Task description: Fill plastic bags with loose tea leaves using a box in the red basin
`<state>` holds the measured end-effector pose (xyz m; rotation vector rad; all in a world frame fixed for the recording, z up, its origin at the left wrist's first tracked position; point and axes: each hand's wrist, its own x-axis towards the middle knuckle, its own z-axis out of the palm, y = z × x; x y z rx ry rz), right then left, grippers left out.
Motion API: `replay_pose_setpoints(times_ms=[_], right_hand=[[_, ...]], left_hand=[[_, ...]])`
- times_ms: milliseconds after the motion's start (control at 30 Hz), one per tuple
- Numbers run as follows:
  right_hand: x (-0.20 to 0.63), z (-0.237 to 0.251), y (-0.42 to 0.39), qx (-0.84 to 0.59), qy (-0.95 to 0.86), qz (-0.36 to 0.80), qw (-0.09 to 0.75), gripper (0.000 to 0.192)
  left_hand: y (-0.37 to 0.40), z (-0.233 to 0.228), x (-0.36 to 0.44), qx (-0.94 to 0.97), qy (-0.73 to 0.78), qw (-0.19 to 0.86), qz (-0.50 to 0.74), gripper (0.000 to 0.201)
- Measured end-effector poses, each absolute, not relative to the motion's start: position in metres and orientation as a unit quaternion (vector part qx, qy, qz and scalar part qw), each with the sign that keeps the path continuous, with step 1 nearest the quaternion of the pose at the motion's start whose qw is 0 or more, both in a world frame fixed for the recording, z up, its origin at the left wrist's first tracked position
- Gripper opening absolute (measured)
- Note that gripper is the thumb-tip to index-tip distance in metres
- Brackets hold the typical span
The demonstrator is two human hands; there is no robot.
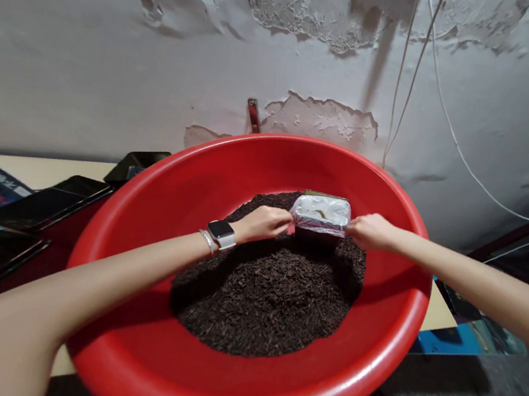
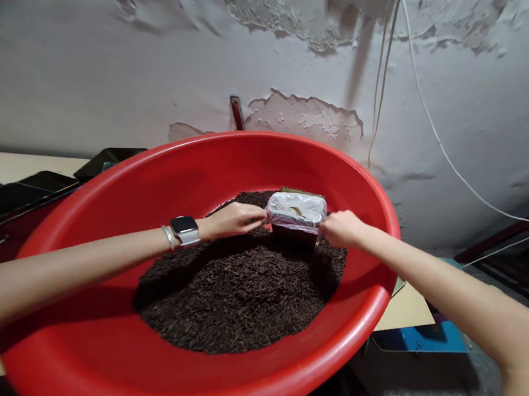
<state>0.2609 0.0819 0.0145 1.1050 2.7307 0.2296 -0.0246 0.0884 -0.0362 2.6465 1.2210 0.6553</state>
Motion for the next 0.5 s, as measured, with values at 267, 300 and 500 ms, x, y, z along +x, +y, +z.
replay_pose_setpoints(times_ms=[267, 300, 500], right_hand=[[0.25, 0.026, 0.13, 0.601, 0.772, -0.177, -0.11, 0.02], [0.249, 0.02, 0.133, 0.597, 0.771, -0.179, -0.128, 0.018], [0.245, 0.003, 0.146, 0.619, 0.676, -0.271, -0.293, 0.006]], left_hand=[[0.117, -0.03, 0.002, 0.759, 0.543, 0.242, 0.266, 0.029], [0.118, -0.03, 0.004, 0.766, 0.539, 0.237, 0.259, 0.029], [0.133, -0.022, 0.018, 0.728, 0.55, 0.181, 0.368, 0.019]])
